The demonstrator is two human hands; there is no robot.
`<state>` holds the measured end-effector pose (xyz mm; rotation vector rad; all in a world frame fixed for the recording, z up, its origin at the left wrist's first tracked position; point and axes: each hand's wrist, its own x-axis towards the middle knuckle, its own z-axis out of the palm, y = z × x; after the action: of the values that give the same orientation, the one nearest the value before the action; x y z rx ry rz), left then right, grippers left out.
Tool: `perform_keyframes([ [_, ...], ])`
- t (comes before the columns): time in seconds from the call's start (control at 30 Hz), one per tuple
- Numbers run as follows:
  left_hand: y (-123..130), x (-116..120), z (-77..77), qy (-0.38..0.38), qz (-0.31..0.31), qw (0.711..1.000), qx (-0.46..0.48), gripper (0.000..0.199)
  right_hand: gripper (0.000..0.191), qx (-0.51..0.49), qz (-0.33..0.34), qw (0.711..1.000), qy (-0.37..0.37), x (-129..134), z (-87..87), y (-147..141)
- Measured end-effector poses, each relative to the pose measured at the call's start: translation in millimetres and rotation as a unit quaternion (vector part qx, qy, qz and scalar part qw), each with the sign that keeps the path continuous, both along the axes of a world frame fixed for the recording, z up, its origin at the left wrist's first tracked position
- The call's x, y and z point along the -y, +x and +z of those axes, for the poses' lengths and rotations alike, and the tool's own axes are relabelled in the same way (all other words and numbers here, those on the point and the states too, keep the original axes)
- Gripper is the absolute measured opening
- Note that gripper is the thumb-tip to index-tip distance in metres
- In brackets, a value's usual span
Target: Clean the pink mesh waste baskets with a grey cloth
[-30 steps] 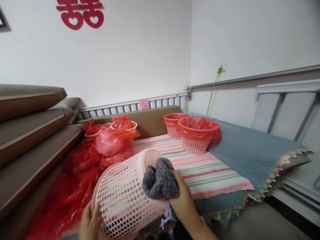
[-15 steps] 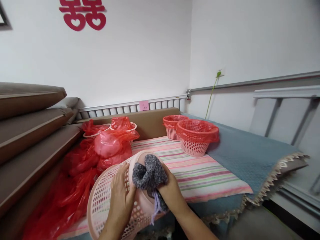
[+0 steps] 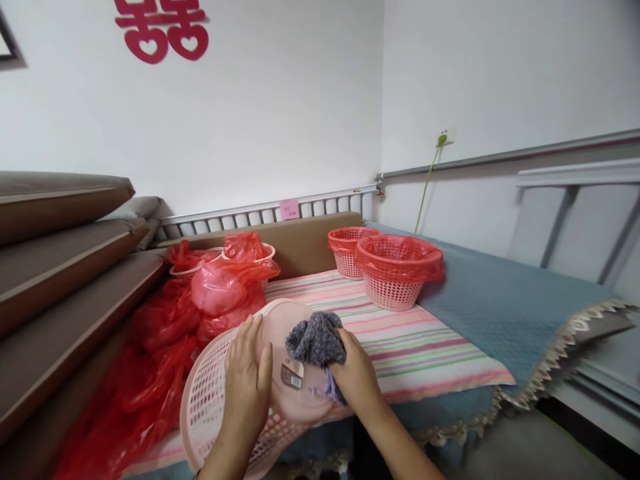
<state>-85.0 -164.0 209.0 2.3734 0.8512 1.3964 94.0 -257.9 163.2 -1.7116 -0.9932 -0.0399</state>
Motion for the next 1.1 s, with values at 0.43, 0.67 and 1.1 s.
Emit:
perform_keyframes([
  [0.43,13.4,16.8,-7.2,0.056,-0.052,0.997,-0.025,0.048,0.037,0.042,0.129,0.976,0.173,6.3,44.9,-58.1],
  [0.67,11.6,26.3,-5.1,0.083,-0.035,0.994,-0.067,0.043,0.037,0.045,0.016,0.995,0.086,-33.2,56.4,-17.3],
  [1.1,22.4,11.4,5.2,0.056,-0.032,0.997,-0.04,0.042,0.04,0.023,0.046,0.999,-0.005,31.3,8.8,-46.4],
])
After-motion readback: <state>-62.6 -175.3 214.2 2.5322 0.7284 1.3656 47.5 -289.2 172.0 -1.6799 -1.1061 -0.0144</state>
